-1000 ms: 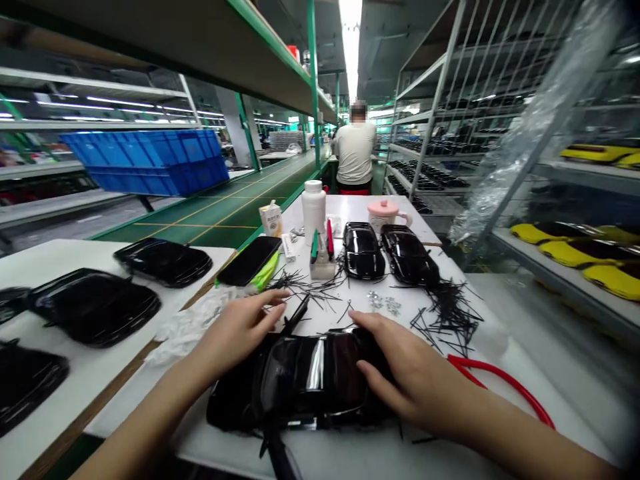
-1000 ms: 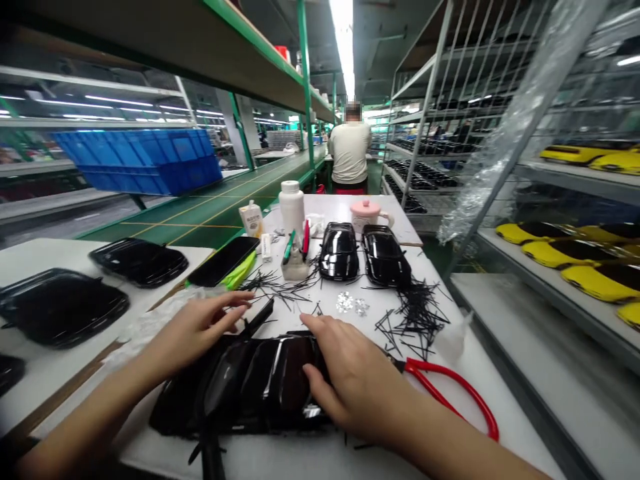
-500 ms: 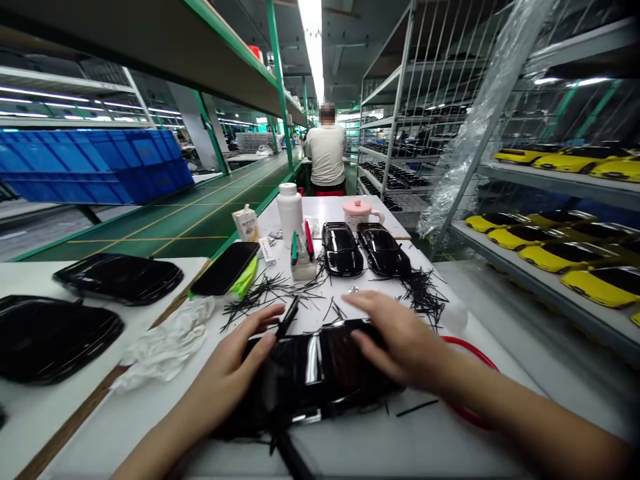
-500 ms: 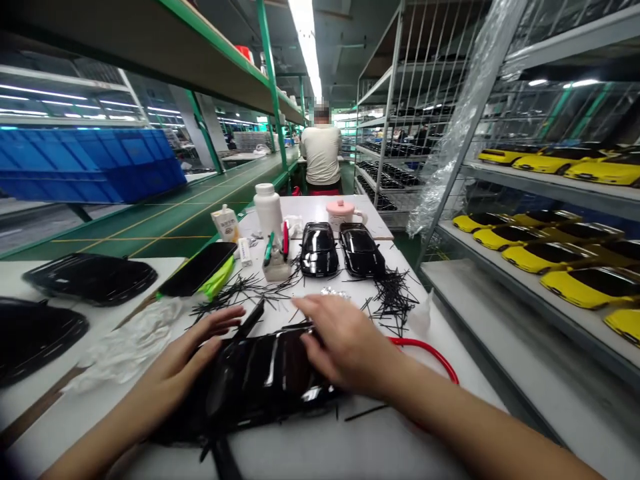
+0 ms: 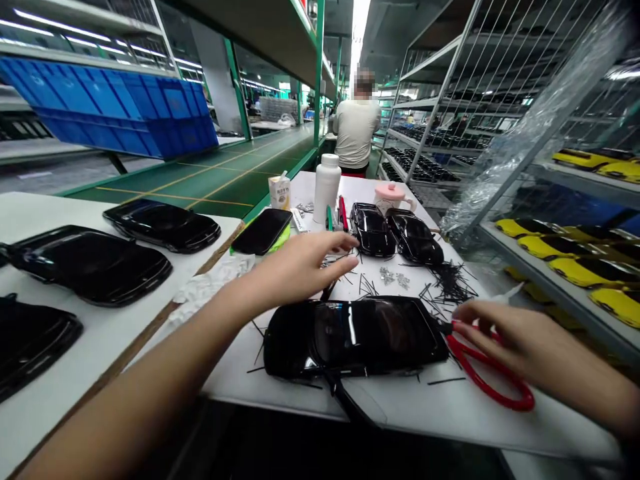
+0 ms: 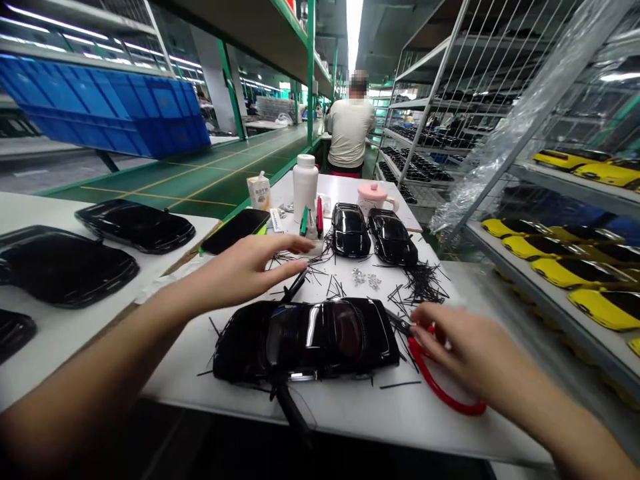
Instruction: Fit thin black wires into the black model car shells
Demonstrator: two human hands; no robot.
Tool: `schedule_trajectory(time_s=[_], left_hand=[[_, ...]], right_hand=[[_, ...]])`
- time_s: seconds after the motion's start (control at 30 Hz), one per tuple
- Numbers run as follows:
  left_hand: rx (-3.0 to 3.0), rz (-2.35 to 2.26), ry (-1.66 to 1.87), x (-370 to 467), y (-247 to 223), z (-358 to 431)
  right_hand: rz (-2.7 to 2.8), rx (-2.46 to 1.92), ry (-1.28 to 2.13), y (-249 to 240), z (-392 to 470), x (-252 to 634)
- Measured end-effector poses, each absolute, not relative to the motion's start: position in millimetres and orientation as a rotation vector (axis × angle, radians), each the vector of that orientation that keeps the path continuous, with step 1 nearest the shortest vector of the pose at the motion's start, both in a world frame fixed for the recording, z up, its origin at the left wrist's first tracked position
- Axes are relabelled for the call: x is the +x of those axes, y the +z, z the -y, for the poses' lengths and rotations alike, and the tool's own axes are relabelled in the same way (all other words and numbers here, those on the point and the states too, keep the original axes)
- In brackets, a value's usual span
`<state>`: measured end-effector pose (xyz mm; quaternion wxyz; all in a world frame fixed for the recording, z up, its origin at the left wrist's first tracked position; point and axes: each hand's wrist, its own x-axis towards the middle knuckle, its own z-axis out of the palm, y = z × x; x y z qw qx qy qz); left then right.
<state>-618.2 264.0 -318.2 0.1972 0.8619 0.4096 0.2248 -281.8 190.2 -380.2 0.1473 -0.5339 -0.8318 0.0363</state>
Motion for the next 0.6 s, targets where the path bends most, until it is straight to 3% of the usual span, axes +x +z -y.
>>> schedule_trajectory(time_s=[0.1,0.3,0.6], left_hand=[[2.212,-0.885,0.76,-613,-326,-276],[2.098,-0.945,0.72,-619,-358,-285],[2.128,-0.79,0.566,-619,-351,-278]], right_hand=[[2.503,-1.554,0.223,-400,-184,-300],[2.494,-1.461,0.229,-408,-192,-298],[2.505,-1.518,0.228,-405,-192,-295]])
